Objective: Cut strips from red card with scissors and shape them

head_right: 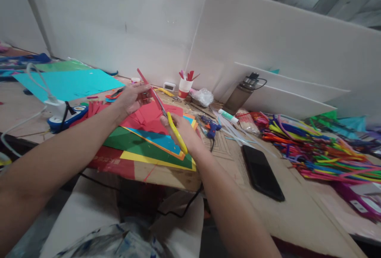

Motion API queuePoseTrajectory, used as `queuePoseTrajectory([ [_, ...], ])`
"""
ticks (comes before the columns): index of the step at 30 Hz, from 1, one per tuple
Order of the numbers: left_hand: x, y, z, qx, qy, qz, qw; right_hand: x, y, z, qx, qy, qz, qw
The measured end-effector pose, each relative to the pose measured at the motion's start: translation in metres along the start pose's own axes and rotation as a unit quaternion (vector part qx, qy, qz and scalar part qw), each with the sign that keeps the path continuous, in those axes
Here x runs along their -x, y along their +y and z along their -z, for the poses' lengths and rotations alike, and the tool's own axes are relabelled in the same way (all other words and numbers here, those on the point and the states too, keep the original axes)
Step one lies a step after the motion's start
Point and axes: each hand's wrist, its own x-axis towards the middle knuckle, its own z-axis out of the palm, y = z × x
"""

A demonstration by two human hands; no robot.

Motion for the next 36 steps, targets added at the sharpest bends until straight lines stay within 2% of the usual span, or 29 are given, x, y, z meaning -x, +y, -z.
queuePoseTrajectory([
  [6,-0.0025,-0.0016,0.0038,0.001,-0.008,-0.001,1.000,-0.0001,0.0023,-0.0010,-0.012,-0.005,0.006,1.000],
  [14,-0.0031,-0.0010,0.0046,-0.003,-0.011,0.002,1.000,0.0005,0.0036,-0.0031,-0.038,-0.004,-0.023,0.999],
  [26,-0.0019,-0.0007,0.0036,-0.001,-0.007,0.000,1.000,-0.0004,0.0029,-0.0016,-0.009,0.002,-0.008,1.000],
  [36,-0.0016,0.0028,0.0011,0.012,0.030,-0.007,0.999,0.0008,-0.0036,0.0007,0.019,0.005,0.017,1.000],
])
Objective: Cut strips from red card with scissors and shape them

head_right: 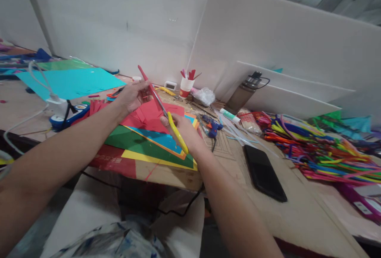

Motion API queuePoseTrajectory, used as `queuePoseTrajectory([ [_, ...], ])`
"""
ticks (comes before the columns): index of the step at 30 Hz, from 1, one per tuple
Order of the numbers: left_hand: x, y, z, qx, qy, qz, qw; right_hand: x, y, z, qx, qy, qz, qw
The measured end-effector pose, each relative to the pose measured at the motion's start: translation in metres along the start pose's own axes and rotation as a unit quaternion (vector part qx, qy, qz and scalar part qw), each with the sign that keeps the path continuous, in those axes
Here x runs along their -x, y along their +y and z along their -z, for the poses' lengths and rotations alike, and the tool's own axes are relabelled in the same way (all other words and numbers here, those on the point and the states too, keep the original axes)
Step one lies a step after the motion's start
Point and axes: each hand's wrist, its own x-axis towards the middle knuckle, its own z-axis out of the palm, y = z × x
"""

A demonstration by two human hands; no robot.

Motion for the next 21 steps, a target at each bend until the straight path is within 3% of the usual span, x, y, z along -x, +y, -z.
queuePoseTrajectory([
  [10,-0.0007,-0.0017,0.0037,-0.016,-0.038,0.015,0.999,0.0000,0.0030,-0.0013,0.004,-0.001,-0.002,1.000],
  [21,-0.0023,-0.0033,0.0044,-0.020,-0.044,0.017,0.999,0.0005,0.0018,-0.0011,0.000,0.001,-0.004,1.000],
])
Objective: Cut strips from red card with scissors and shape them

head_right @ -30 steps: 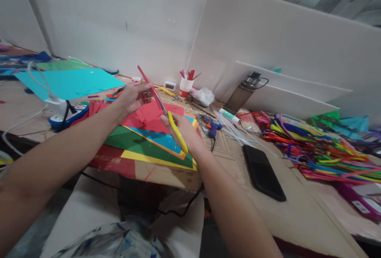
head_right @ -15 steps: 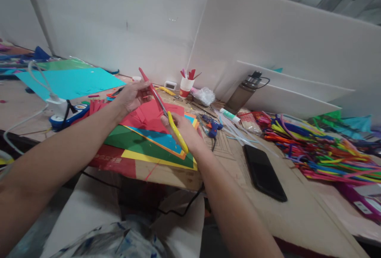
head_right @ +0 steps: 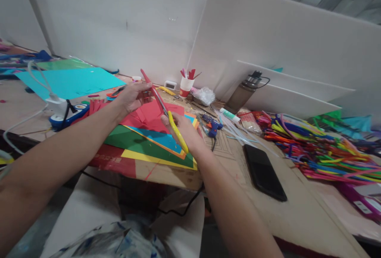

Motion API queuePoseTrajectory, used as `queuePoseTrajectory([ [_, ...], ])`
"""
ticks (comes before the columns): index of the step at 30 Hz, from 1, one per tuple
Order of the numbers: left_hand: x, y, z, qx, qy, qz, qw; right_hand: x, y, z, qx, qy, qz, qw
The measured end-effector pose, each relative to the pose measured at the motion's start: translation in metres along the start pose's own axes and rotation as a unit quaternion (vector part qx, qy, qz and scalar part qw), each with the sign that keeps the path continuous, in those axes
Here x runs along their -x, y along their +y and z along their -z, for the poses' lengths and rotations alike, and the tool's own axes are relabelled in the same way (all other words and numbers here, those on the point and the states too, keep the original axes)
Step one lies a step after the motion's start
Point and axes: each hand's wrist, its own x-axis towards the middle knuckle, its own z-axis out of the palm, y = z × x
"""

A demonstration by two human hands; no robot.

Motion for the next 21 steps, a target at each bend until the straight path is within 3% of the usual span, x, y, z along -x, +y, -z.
queuePoseTrajectory([
  [21,0.0008,0.0027,-0.0033,0.025,0.019,0.006,1.000,-0.0006,-0.0002,0.0017,0.013,-0.001,0.011,1.000],
])
